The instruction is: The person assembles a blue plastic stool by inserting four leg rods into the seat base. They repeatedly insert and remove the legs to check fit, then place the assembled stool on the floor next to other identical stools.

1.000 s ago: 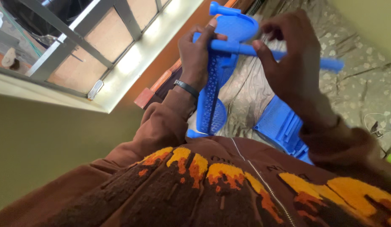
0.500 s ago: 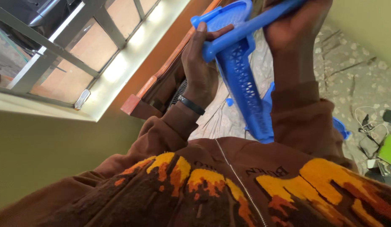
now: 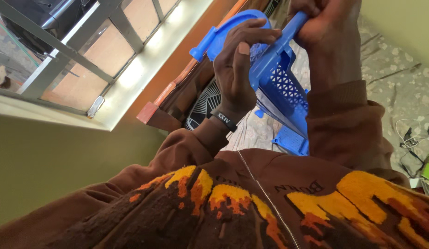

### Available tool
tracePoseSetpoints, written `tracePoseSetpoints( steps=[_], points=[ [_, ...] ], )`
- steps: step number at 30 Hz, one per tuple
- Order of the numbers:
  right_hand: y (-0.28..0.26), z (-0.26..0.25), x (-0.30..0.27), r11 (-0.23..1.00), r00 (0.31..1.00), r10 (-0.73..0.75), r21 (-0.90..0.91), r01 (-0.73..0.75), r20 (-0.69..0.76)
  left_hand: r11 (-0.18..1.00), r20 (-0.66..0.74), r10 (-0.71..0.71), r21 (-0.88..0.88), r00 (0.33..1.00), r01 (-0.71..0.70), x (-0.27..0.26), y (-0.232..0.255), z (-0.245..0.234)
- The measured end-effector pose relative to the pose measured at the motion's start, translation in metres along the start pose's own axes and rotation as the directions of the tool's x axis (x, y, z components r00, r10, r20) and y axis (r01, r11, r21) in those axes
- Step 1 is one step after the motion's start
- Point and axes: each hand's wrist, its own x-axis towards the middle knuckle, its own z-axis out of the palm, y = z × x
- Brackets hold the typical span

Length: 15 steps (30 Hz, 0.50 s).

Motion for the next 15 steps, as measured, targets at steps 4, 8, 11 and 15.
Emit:
tracePoseSetpoints(
  steps=[4, 8, 11, 15],
  points=[
    [0.009, -0.009, -0.012, 0.389, 0.865, -0.235, -0.772, 0.502, 0.444, 0.963, -0.007, -0.164, -0.217, 0.986, 0.159, 0.000, -0.002, 0.005],
    [0.009, -0.015, -0.003, 0.863, 0.941, -0.315, -0.375, 0.339, 0.126, 0.911, 0.031, -0.254, -0.328, 0.967, 0.250, -0.011, -0.017, -0.002],
    [0.004, -0.019, -0.004, 0.911, 0.961, -0.271, -0.310, 0.273, 0.050, 0.901, -0.081, -0.358, -0.294, 0.930, 0.321, -0.013, -0.039, -0.015],
    [0.009, -0.039, -0.024, 0.894, 0.929, -0.363, -0.254, 0.369, 0.071, 0.797, -0.420, -0.597, -0.406, 0.684, 0.447, -0.003, -0.077, -0.027]
  ],
)
